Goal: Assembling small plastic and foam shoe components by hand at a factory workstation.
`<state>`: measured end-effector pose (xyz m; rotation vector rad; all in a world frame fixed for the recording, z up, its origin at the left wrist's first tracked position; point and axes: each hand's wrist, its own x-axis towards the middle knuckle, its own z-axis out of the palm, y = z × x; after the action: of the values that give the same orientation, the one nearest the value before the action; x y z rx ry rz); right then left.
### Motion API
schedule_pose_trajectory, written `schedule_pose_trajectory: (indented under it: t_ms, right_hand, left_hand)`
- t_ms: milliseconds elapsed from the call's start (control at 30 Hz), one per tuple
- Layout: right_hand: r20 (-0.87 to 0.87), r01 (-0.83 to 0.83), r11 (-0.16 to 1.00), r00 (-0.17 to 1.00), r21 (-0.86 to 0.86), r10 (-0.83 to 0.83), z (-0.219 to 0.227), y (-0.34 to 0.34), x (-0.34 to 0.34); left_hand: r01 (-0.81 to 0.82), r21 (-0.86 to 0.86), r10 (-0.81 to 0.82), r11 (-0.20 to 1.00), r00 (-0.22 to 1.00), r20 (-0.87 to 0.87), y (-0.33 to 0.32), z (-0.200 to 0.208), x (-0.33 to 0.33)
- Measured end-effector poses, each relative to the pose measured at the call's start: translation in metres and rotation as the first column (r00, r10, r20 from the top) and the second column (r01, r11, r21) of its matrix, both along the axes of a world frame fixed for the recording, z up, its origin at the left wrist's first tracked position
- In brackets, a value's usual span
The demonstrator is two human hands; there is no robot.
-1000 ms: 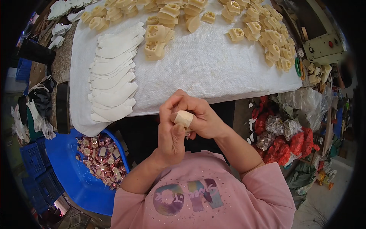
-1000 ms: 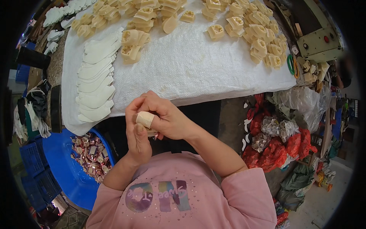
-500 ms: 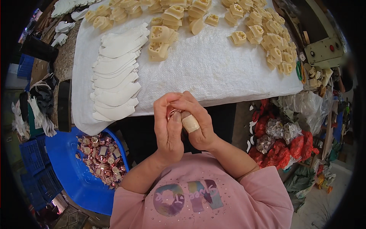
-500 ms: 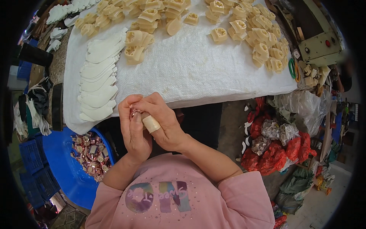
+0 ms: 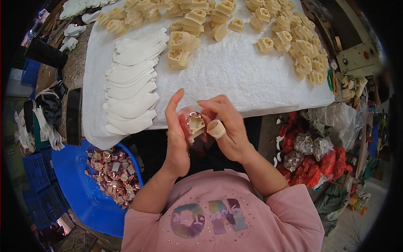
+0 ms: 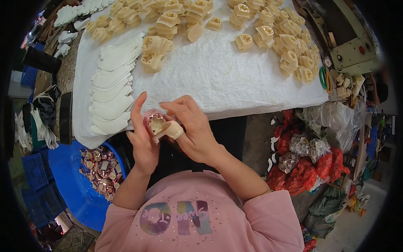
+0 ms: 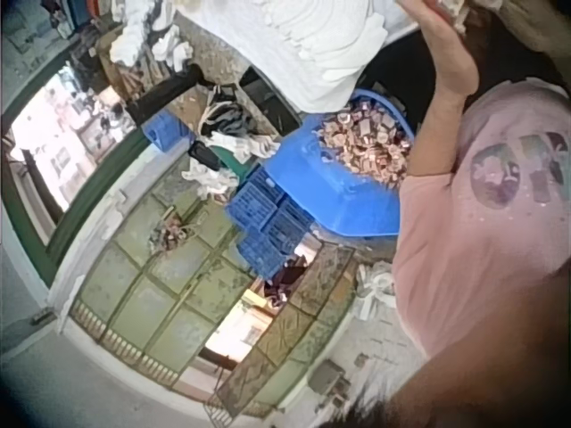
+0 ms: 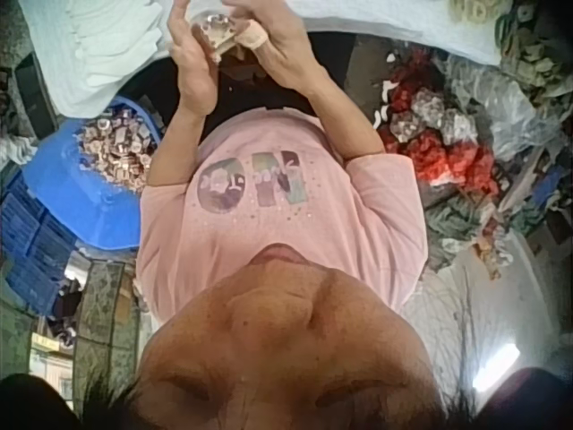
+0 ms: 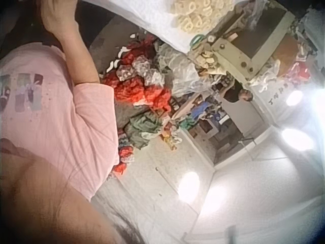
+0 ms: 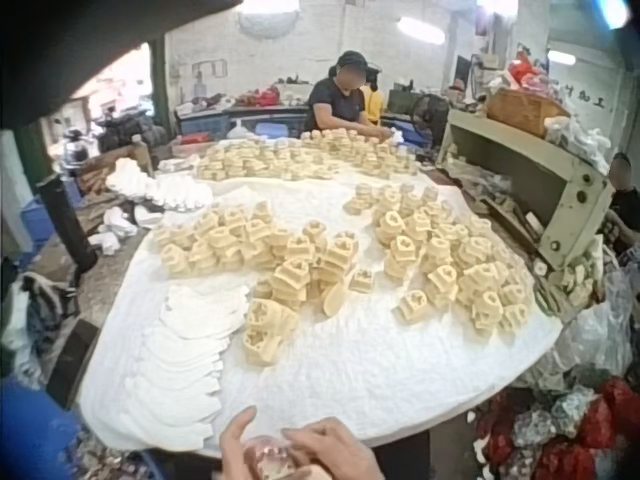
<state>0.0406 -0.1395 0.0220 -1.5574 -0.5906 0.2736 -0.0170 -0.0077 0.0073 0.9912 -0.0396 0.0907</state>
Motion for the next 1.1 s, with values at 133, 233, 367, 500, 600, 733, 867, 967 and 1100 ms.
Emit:
schedule_pose_trajectory:
  t_ms: [133, 233, 367, 500, 600, 733, 867, 967, 1100]
  right_hand:
    - [0.191, 0.041, 0.934, 0.981, -0.354, 0.030, 0.023, -0.005, 0.009]
    - [-0.034, -0.094, 0.914, 0.996, -0.395, 0.088, 0.026, -0.007, 0.014]
    - [-0.056, -0.001, 0.992, 0.998, -0.124, -0.005, 0.008, -0.007, 0.008]
    - [0.027, -0.003, 1.000, 1.000, -0.008, 0.003, 0.002, -0.008, 0.011]
    - [-0.535, -0.067, 0.956, 0.817, 0.284, 0.216, 0.000, -0.014, 0.024]
    - [-0.399, -0.239, 0.943, 0.861, 0.230, 0.316, -0.009, -0.019, 0.037]
    - [-0.229, -0.294, 0.956, 0.930, 0.006, 0.288, -0.005, -0.024, 0.034]
    - [0.088, -0.108, 0.982, 0.989, -0.154, 0.123, -0.007, -0.019, 0.023]
    - [-0.299, -0.111, 0.978, 0.941, 0.177, 0.161, -0.019, -0.020, 0.021]
  left_hand:
    - [-0.267, 0.824, 0.068, 0.501, 0.961, 0.270, 0.000, -0.002, 0.002]
    - [-0.422, 0.795, -0.011, 0.435, 0.881, 0.474, -0.001, -0.001, 0.007]
    - [-0.208, 0.633, 0.097, 0.745, 0.974, 0.206, -0.003, 0.007, 0.004]
    - [-0.112, 0.557, 0.092, 0.823, 0.994, 0.065, 0.003, 0.009, 0.005]
    - [-0.068, 0.672, 0.094, 0.737, 0.996, -0.002, 0.009, 0.028, 0.005]
    - [-0.230, 0.875, 0.062, 0.427, 0.972, 0.225, 0.009, 0.037, 0.009]
    - [-0.270, 0.880, 0.015, 0.391, 0.958, 0.287, 0.006, 0.028, 0.011]
    - [-0.302, 0.832, 0.093, 0.466, 0.952, 0.293, 0.000, 0.020, 0.013]
    - [-0.351, 0.841, 0.094, 0.412, 0.934, 0.344, 0.000, 0.022, 0.017]
